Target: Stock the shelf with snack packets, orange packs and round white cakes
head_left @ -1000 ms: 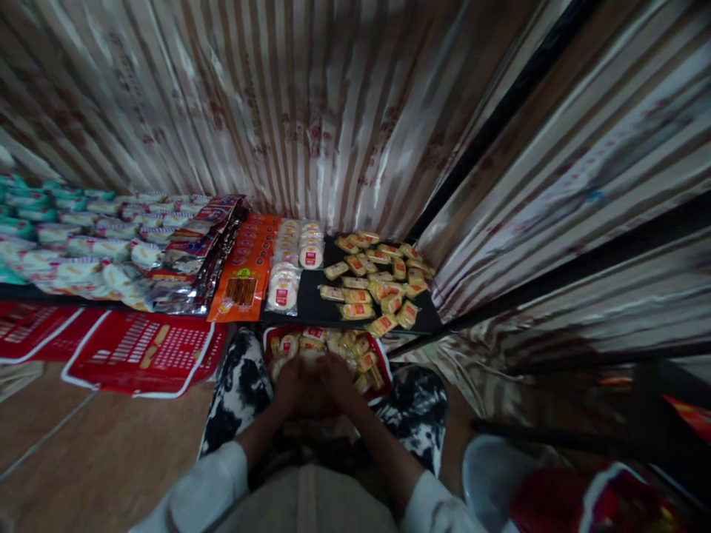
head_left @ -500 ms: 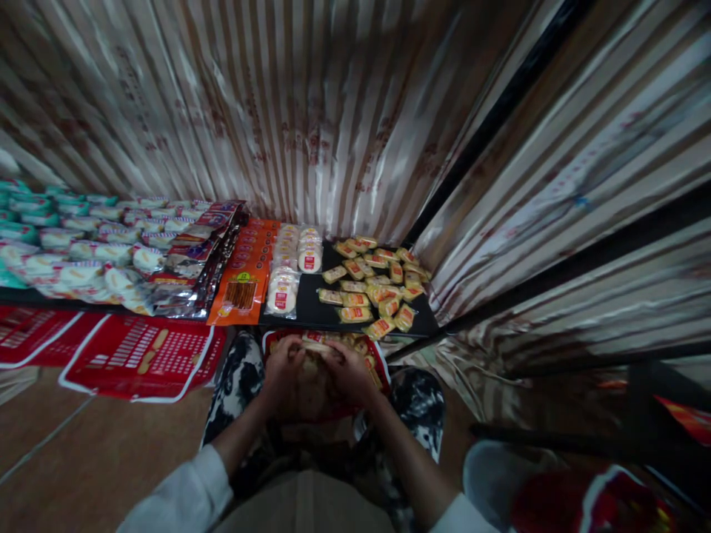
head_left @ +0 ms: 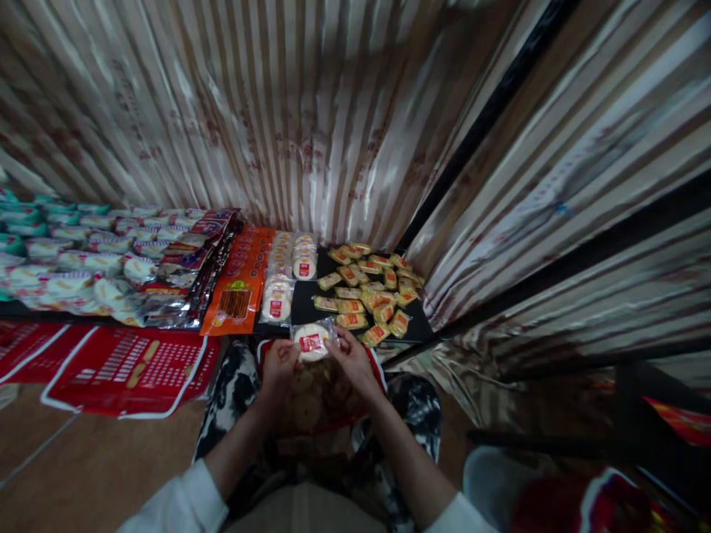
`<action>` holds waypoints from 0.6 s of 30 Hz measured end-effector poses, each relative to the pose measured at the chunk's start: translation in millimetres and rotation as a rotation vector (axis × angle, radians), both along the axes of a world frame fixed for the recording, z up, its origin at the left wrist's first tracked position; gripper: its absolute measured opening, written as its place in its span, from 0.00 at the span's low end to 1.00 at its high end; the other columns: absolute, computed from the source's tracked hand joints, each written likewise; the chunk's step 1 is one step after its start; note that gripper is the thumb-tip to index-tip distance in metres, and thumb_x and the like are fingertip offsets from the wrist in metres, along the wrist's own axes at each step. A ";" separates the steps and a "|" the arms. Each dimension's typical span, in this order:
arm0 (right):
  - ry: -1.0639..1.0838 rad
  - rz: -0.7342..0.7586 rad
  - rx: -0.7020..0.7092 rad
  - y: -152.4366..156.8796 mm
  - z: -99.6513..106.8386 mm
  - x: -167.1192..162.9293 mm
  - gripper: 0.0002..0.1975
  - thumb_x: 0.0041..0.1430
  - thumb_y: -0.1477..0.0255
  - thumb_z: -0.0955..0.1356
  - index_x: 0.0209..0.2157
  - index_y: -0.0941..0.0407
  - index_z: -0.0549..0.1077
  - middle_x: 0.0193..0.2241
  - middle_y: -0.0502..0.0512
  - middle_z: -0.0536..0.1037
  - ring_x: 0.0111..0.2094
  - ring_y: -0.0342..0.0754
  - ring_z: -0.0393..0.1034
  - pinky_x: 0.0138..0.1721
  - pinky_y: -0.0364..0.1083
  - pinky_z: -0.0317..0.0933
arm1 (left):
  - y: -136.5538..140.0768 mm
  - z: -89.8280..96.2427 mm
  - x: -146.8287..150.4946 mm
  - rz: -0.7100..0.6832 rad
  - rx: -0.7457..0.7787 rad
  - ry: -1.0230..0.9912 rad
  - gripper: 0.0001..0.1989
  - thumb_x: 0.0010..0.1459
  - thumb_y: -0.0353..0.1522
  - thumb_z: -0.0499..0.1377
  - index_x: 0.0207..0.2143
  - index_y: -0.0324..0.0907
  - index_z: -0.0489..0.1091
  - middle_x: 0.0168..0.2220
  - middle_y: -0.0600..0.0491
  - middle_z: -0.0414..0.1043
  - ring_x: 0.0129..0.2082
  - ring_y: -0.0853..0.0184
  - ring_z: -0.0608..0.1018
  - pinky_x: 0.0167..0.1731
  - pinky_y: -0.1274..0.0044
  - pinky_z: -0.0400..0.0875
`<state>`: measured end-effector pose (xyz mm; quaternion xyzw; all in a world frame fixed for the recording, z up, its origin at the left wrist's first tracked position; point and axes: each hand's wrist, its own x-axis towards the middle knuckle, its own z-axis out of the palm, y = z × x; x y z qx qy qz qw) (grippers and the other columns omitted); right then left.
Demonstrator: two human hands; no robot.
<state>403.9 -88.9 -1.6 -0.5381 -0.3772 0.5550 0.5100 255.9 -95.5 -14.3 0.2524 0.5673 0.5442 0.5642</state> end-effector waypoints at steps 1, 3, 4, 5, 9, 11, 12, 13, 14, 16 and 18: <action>0.026 -0.007 -0.008 -0.1 0.8 -1.6 0.24 0.39 0.60 0.74 0.38 0.54 0.71 0.26 0.47 0.77 0.28 0.46 0.71 0.33 0.44 0.65 | -0.2 2.8 1.9 0.015 -0.014 -0.029 0.18 0.37 0.38 0.68 0.27 0.39 0.64 0.21 0.58 0.70 0.17 0.74 0.71 0.17 0.82 0.67; 0.089 -0.026 -0.031 -0.2 1.1 -5.3 0.24 0.39 0.60 0.74 0.39 0.54 0.70 0.28 0.49 0.77 0.30 0.46 0.72 0.34 0.45 0.65 | -0.3 7.3 6.6 0.034 -0.024 -0.088 0.17 0.39 0.35 0.68 0.28 0.39 0.65 0.23 0.56 0.72 0.19 0.73 0.73 0.20 0.82 0.70; 0.122 -0.037 -0.044 -0.2 0.5 -7.4 0.24 0.39 0.60 0.74 0.39 0.54 0.70 0.29 0.49 0.78 0.30 0.46 0.72 0.34 0.44 0.65 | -0.1 8.7 9.5 0.039 -0.022 -0.114 0.15 0.40 0.34 0.67 0.29 0.38 0.66 0.23 0.56 0.73 0.20 0.73 0.74 0.22 0.81 0.71; 0.153 -0.049 -0.052 0.1 -0.8 -9.7 0.24 0.40 0.60 0.74 0.39 0.55 0.70 0.29 0.50 0.78 0.30 0.46 0.72 0.33 0.44 0.65 | 0.4 9.4 12.9 0.045 -0.023 -0.136 0.14 0.42 0.34 0.67 0.29 0.38 0.66 0.24 0.55 0.73 0.21 0.72 0.75 0.23 0.81 0.72; 0.216 -0.072 -0.043 3.2 -9.8 -18.1 0.19 0.43 0.61 0.73 0.35 0.55 0.70 0.28 0.50 0.77 0.28 0.45 0.72 0.30 0.43 0.64 | 5.8 8.9 29.5 0.117 -0.062 -0.230 0.07 0.49 0.29 0.62 0.29 0.38 0.65 0.26 0.54 0.72 0.24 0.71 0.76 0.28 0.79 0.74; 0.216 -0.076 -0.010 7.4 -13.8 -19.9 0.17 0.43 0.62 0.73 0.33 0.55 0.69 0.28 0.49 0.77 0.28 0.44 0.71 0.31 0.43 0.65 | 10.2 9.5 37.2 0.150 -0.080 -0.264 0.05 0.52 0.26 0.60 0.29 0.39 0.64 0.26 0.55 0.71 0.24 0.72 0.76 0.30 0.78 0.75; 0.206 -0.074 0.008 10.8 -15.0 -19.6 0.17 0.43 0.63 0.73 0.33 0.55 0.69 0.29 0.49 0.77 0.28 0.44 0.72 0.32 0.43 0.65 | 12.5 10.4 40.3 0.156 -0.084 -0.279 0.05 0.53 0.26 0.59 0.29 0.39 0.64 0.26 0.55 0.71 0.24 0.72 0.76 0.31 0.78 0.75; 0.189 -0.068 0.026 15.2 -15.5 -18.5 0.17 0.43 0.63 0.73 0.34 0.55 0.70 0.29 0.49 0.77 0.29 0.44 0.72 0.33 0.43 0.65 | 14.8 11.7 42.7 0.157 -0.092 -0.292 0.05 0.53 0.25 0.59 0.29 0.39 0.64 0.27 0.54 0.71 0.24 0.73 0.76 0.32 0.77 0.75; 0.165 -0.062 0.044 20.7 -15.3 -16.4 0.17 0.43 0.63 0.72 0.34 0.55 0.70 0.29 0.50 0.77 0.29 0.45 0.72 0.34 0.44 0.65 | 17.0 13.4 44.3 0.156 -0.103 -0.305 0.05 0.54 0.24 0.58 0.30 0.38 0.64 0.27 0.54 0.71 0.24 0.73 0.76 0.32 0.77 0.75; 0.087 -0.057 0.076 35.5 -13.5 -9.9 0.16 0.43 0.63 0.72 0.34 0.55 0.70 0.28 0.50 0.77 0.29 0.45 0.71 0.34 0.44 0.65 | 21.5 17.1 45.8 0.137 -0.122 -0.322 0.04 0.55 0.23 0.57 0.31 0.38 0.64 0.29 0.52 0.72 0.26 0.72 0.77 0.32 0.77 0.75; -0.024 -0.057 0.116 55.1 -10.7 -1.6 0.15 0.44 0.63 0.71 0.33 0.55 0.69 0.28 0.50 0.77 0.30 0.45 0.71 0.34 0.44 0.65 | 26.2 20.5 45.6 0.113 -0.133 -0.322 0.04 0.56 0.23 0.57 0.34 0.38 0.64 0.32 0.50 0.73 0.29 0.70 0.78 0.32 0.77 0.75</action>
